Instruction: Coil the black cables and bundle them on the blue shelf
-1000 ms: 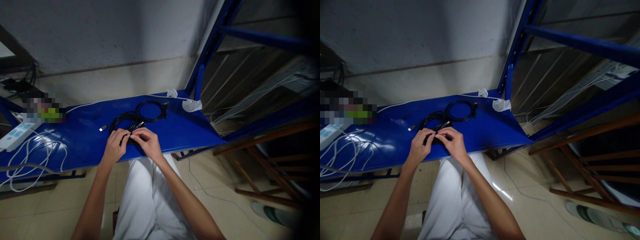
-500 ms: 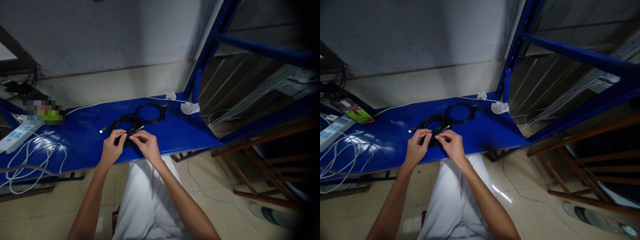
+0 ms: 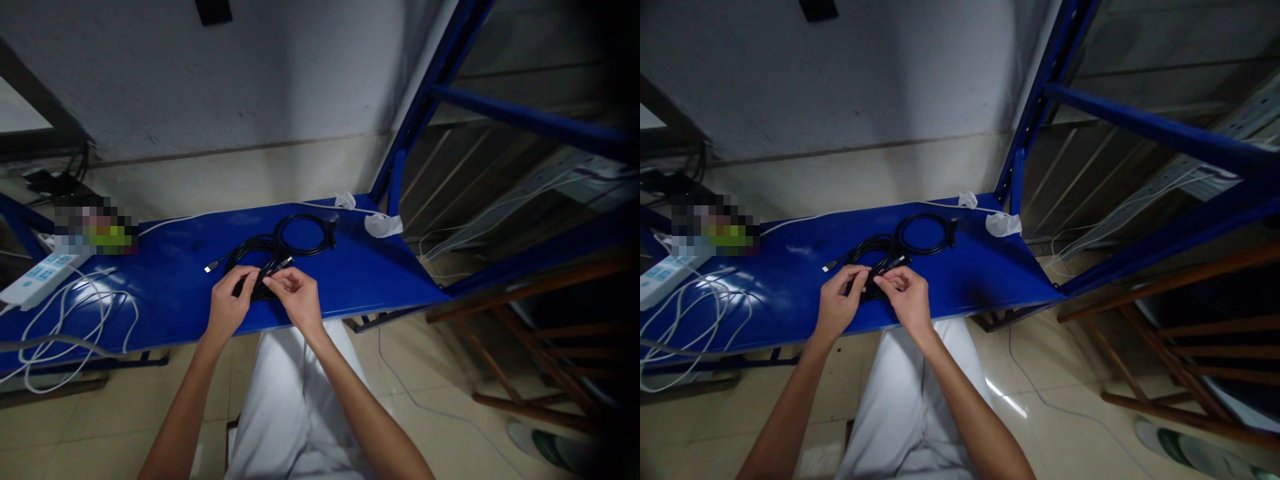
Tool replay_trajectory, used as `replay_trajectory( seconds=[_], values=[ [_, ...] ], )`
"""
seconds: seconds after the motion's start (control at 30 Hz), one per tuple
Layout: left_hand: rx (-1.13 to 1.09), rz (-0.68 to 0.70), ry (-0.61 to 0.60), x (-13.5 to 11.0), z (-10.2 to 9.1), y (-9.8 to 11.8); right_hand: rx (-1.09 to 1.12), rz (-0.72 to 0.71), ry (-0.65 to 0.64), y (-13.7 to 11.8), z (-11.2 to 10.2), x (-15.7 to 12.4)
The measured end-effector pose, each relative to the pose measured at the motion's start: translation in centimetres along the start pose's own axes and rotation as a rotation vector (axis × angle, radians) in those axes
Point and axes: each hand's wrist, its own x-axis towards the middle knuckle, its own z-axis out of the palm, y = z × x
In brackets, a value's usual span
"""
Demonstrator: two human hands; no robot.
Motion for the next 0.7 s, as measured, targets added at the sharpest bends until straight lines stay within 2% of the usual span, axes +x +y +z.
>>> replay_trajectory(
  seconds=[0.13, 0.3, 0.53, 0.7],
  values=[
    [-0.096, -0.047, 0.0, 0.4, 0.2, 0.2, 0.141, 0.072, 0.022, -0.1, 0.4, 0.1],
    [-0.232, -0.191, -0.046, 0.7, -0.1, 0.2, 0.243, 0.125, 0.006, -0.3, 0.2, 0.3],
    [-0.244, -0.297, -0.1, 2.0, -0.9, 0.3, 0.196, 0.143, -0.01, -0.2, -0.1, 0.6],
    [-0.177, -0.256, -0.133, 2.5, -1.1, 0.6, 0.138, 0.105, -0.035, -0.3, -0.3, 0.3]
  ],
)
